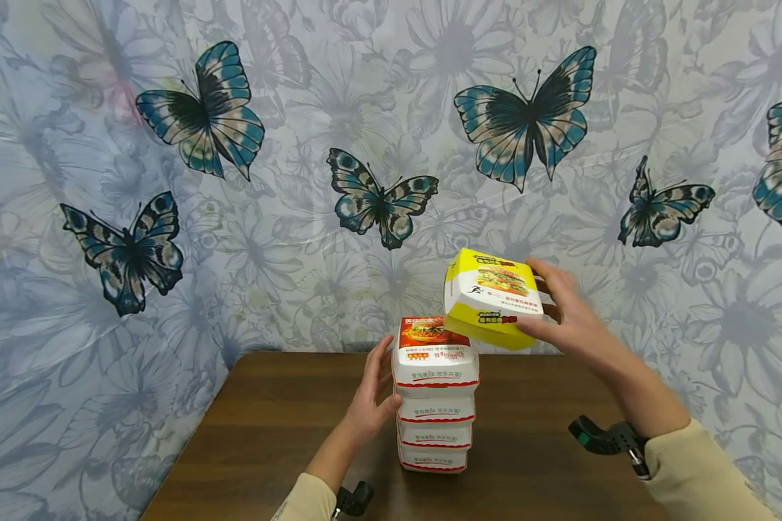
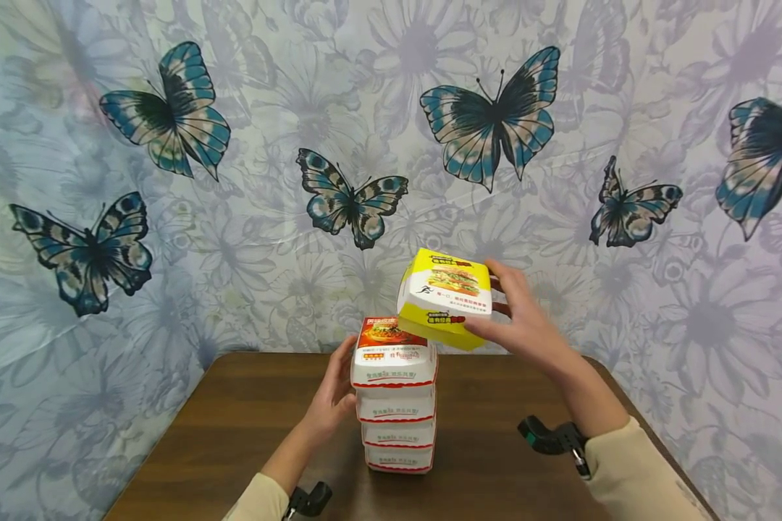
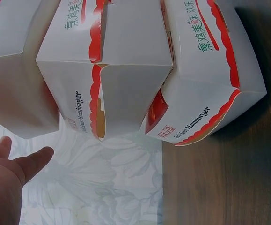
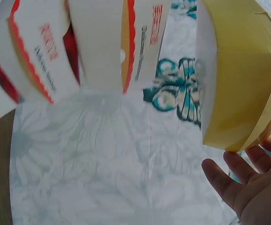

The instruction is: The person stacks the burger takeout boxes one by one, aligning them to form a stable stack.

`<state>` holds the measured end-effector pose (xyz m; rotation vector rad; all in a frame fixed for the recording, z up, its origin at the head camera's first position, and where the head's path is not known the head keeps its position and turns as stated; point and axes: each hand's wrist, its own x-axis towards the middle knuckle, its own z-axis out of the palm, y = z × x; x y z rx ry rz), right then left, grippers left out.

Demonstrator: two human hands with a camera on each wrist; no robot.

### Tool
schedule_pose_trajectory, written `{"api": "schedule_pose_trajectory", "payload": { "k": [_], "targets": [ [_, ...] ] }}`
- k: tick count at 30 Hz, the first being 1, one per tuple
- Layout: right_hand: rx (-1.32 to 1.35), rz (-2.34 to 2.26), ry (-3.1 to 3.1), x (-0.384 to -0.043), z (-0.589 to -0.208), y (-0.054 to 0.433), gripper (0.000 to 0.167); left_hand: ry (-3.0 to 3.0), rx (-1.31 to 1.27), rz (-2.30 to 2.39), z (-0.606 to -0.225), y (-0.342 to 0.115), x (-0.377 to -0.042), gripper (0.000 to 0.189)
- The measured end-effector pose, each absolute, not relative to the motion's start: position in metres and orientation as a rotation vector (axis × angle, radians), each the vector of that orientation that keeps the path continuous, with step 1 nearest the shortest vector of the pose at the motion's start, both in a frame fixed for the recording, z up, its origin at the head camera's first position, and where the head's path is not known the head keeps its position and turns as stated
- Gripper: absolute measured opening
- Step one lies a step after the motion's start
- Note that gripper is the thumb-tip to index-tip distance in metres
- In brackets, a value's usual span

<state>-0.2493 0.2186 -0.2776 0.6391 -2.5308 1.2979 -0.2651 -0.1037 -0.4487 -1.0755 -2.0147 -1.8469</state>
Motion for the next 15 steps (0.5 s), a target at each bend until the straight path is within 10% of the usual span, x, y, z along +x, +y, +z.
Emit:
{"api": "schedule_pose_trajectory", "payload": {
  "k": [15],
  "targets": [
    [0.868, 1.333, -2.502, -0.256, -0.281, 0.176, 0.087, -2.035, -1.076, -1.868, -0.452, -0.103, -0.265, 0.083]
  ]
}}
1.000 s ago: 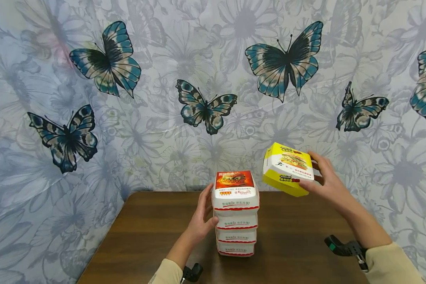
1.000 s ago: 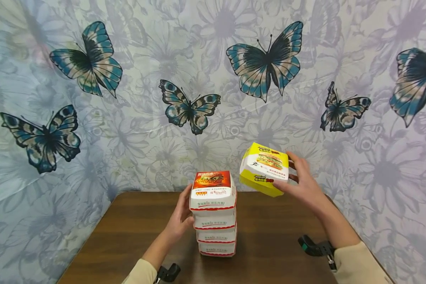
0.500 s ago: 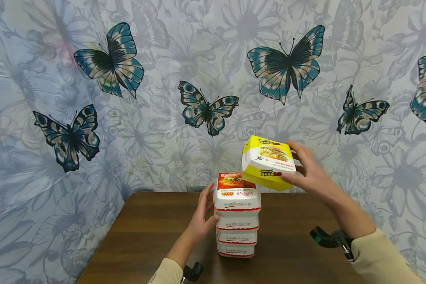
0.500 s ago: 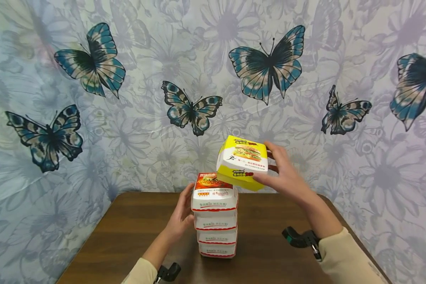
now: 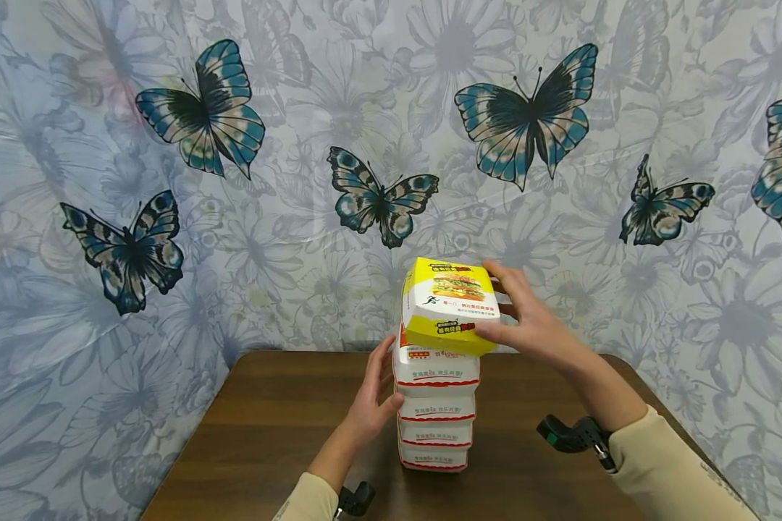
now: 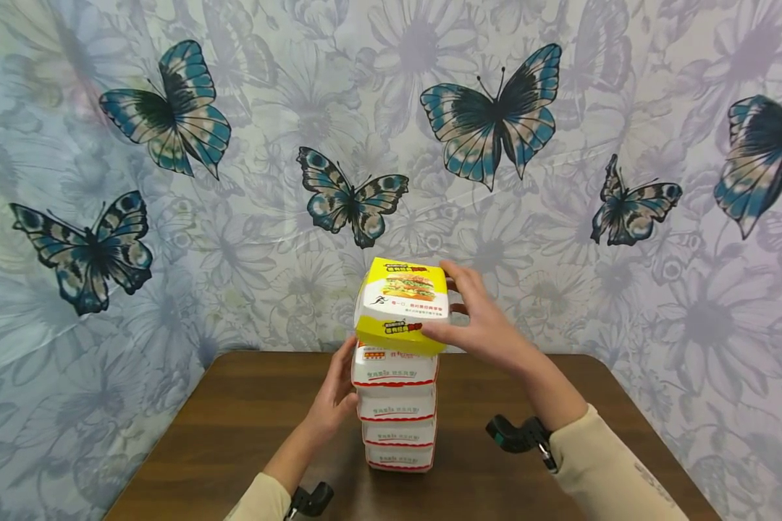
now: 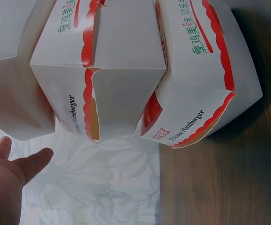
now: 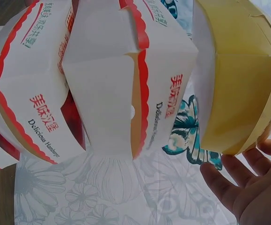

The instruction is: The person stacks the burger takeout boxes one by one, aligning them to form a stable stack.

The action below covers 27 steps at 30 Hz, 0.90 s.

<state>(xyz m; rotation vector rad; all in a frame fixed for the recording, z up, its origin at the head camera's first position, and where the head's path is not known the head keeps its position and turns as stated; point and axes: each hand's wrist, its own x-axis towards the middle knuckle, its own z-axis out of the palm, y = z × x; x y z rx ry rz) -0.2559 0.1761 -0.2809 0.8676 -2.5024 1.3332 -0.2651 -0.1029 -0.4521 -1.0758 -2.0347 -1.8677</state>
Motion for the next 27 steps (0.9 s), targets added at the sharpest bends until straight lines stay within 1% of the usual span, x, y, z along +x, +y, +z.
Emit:
{"api": "schedule_pose_trajectory", "payload": {
  "k": [17, 27],
  "targets": [
    [0.924, 1.285, -2.532, -0.2611, -0.2828, 0.1729, 0.088, -2.016, -1.088, -1.871, -0.4554, -0.1005, -0.2659, 0.081],
    [0.924, 1.337, -2.523, -0.2615, -0.2884, 0.1708, 0.086, -2.033, -1.075, -1.858, -0.4542, -0.0981, -0.2641, 0.081]
  ]
}}
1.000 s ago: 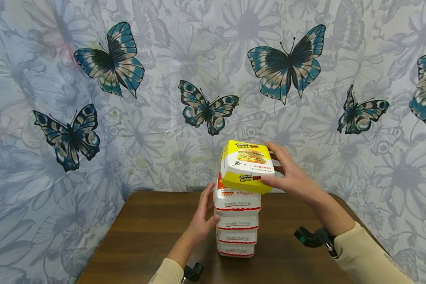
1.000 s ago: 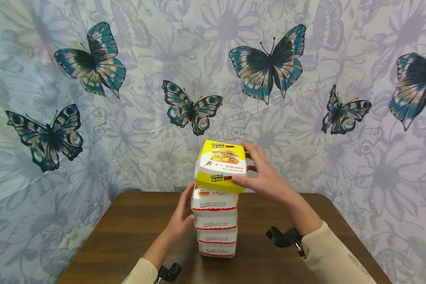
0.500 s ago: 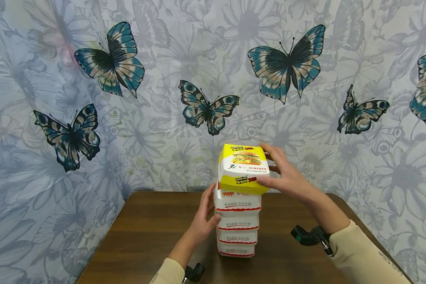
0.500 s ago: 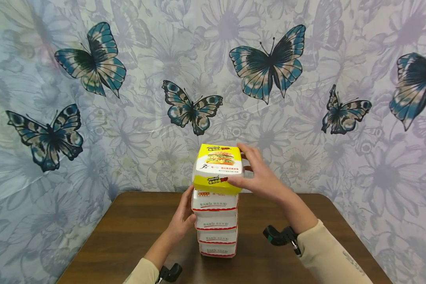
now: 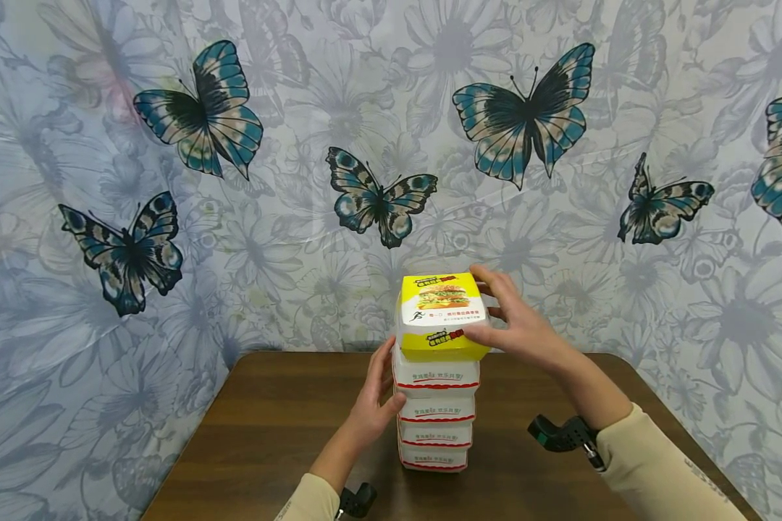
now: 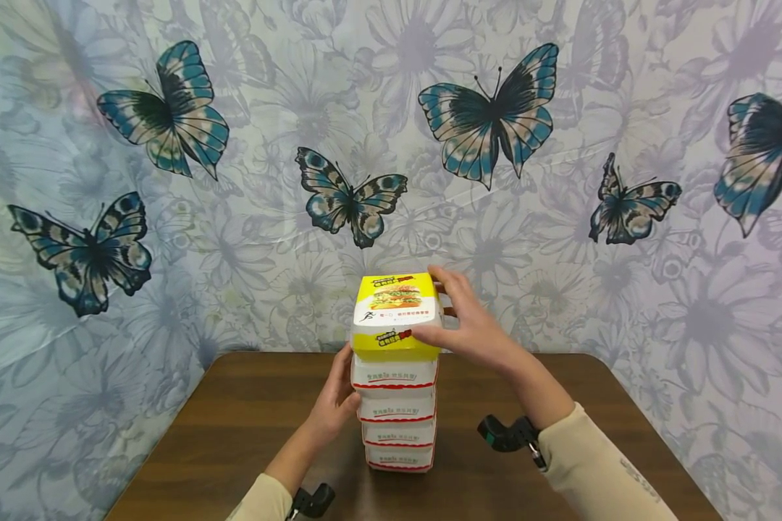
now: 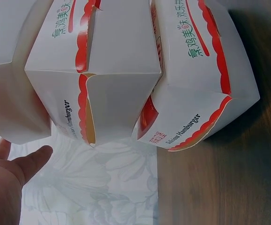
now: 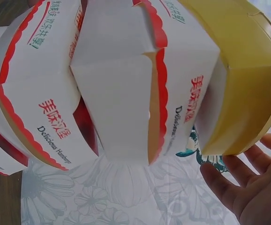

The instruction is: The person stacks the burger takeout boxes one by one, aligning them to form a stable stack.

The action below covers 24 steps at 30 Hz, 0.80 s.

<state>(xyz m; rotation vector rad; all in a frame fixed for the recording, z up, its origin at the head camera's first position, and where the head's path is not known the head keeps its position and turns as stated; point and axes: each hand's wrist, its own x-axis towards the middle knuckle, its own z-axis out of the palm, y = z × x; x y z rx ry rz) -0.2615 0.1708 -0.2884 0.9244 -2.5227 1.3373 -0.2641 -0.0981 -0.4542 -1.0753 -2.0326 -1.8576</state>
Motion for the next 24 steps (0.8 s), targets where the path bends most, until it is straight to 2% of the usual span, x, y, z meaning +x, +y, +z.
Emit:
{"api": "schedule_pose_trajectory", "payload": {
  "k": [24],
  "targets": [
    [0.972, 1.408, -2.475, -0.2647, -0.2937, 0.1668, 0.086, -2.075, -0.989, -1.952, -0.4561, -0.0981, -0.2657, 0.077]
  ]
}}
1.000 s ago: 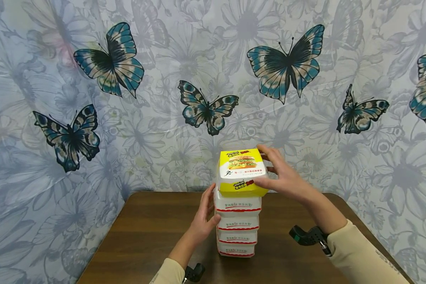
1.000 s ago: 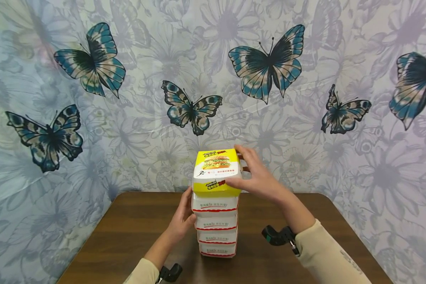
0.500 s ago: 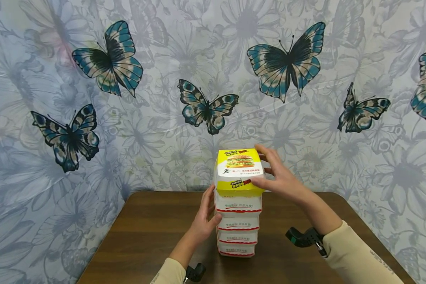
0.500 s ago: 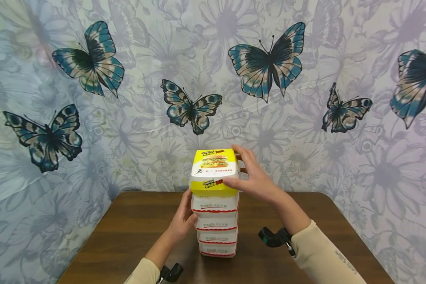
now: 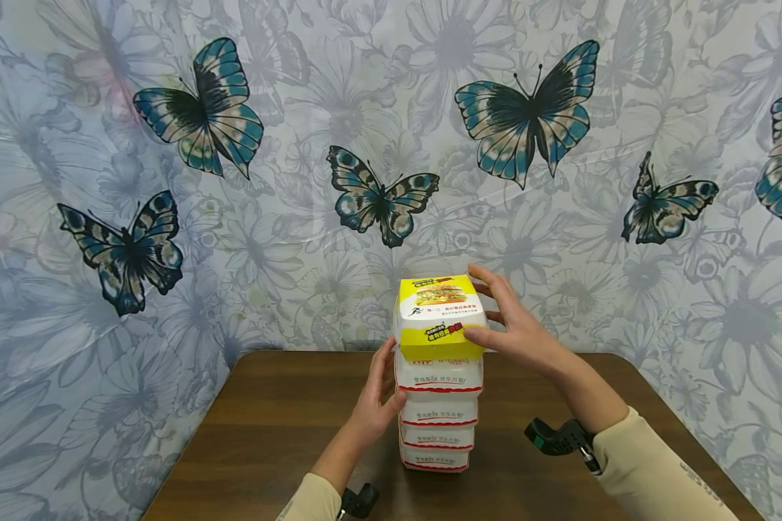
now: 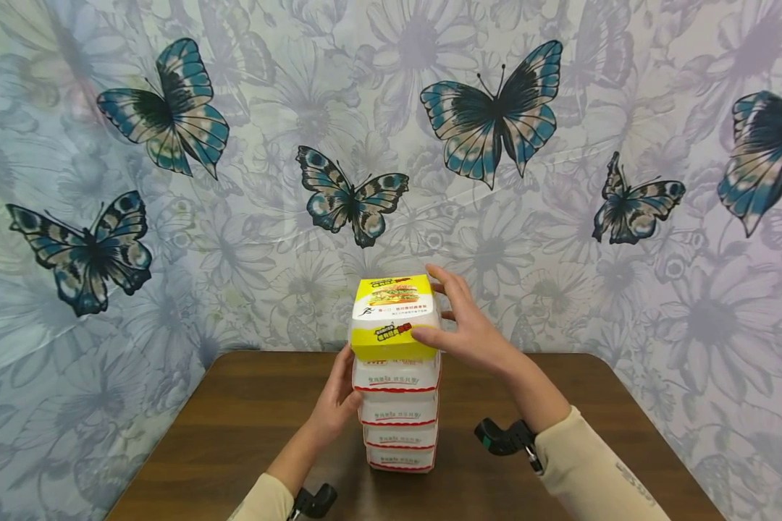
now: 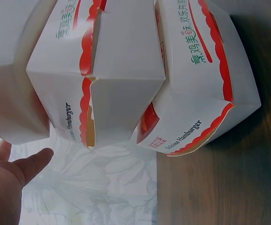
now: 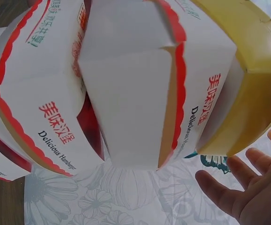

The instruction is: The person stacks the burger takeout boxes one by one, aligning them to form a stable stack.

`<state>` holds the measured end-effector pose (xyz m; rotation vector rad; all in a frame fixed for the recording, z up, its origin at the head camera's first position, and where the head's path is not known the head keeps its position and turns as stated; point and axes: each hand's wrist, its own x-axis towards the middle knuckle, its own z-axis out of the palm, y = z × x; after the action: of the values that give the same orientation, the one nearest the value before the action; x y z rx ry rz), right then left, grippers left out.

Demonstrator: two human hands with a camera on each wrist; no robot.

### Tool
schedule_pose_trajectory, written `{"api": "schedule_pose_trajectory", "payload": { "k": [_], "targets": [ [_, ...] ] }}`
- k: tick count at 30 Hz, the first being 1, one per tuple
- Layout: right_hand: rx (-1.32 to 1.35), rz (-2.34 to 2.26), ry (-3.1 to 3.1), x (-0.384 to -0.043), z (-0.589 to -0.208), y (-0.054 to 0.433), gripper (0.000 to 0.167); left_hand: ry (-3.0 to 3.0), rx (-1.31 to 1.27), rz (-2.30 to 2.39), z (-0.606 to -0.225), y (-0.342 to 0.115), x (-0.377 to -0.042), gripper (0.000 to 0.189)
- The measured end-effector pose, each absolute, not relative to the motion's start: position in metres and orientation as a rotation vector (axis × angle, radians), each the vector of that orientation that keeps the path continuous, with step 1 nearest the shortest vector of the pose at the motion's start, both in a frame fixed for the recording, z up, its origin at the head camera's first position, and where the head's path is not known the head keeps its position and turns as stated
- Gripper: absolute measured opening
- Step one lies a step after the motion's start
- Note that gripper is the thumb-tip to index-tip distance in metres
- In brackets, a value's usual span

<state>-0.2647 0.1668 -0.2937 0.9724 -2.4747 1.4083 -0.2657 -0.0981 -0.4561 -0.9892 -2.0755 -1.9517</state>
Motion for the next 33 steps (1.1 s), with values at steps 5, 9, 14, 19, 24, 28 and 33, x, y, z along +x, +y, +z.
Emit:
{"api": "schedule_pose_trajectory", "payload": {
  "k": [5, 9, 14, 19, 24, 28, 33],
  "targets": [
    [0.983, 1.398, -2.476, -0.264, -0.294, 0.1663, 0.085, -2.07, -0.984, -1.962, -0.4559, -0.0993, -0.2644, 0.081],
    [0.983, 1.38, -2.474, -0.2637, -0.2948, 0.1658, 0.084, -2.069, -0.991, -1.965, -0.4552, -0.1002, -0.2636, 0.084],
    [0.983, 1.376, -2.476, -0.264, -0.2965, 0.1653, 0.084, -2.061, -1.0, -1.95, -0.4552, -0.101, -0.2633, 0.085],
    [0.985, 1.38, -2.467, -0.2646, -0.299, 0.1662, 0.084, -2.061, -0.993, -1.956, -0.4547, -0.1012, -0.2629, 0.085],
    [0.993, 1.393, -2.458, -0.265, -0.3007, 0.1677, 0.085, -2.071, -0.979, -1.945, -0.4534, -0.1022, -0.2622, 0.082],
    [1.0, 1.401, -2.454, -0.2654, -0.3011, 0.1683, 0.085, -2.068, -0.978, -1.94, -0.451, -0.1025, -0.2623, 0.082],
    [1.007, 1.402, -2.453, -0.2657, -0.3026, 0.169, 0.085, -2.034, -1.006, -1.932, -0.4478, -0.1035, -0.2633, 0.082]
  ]
}}
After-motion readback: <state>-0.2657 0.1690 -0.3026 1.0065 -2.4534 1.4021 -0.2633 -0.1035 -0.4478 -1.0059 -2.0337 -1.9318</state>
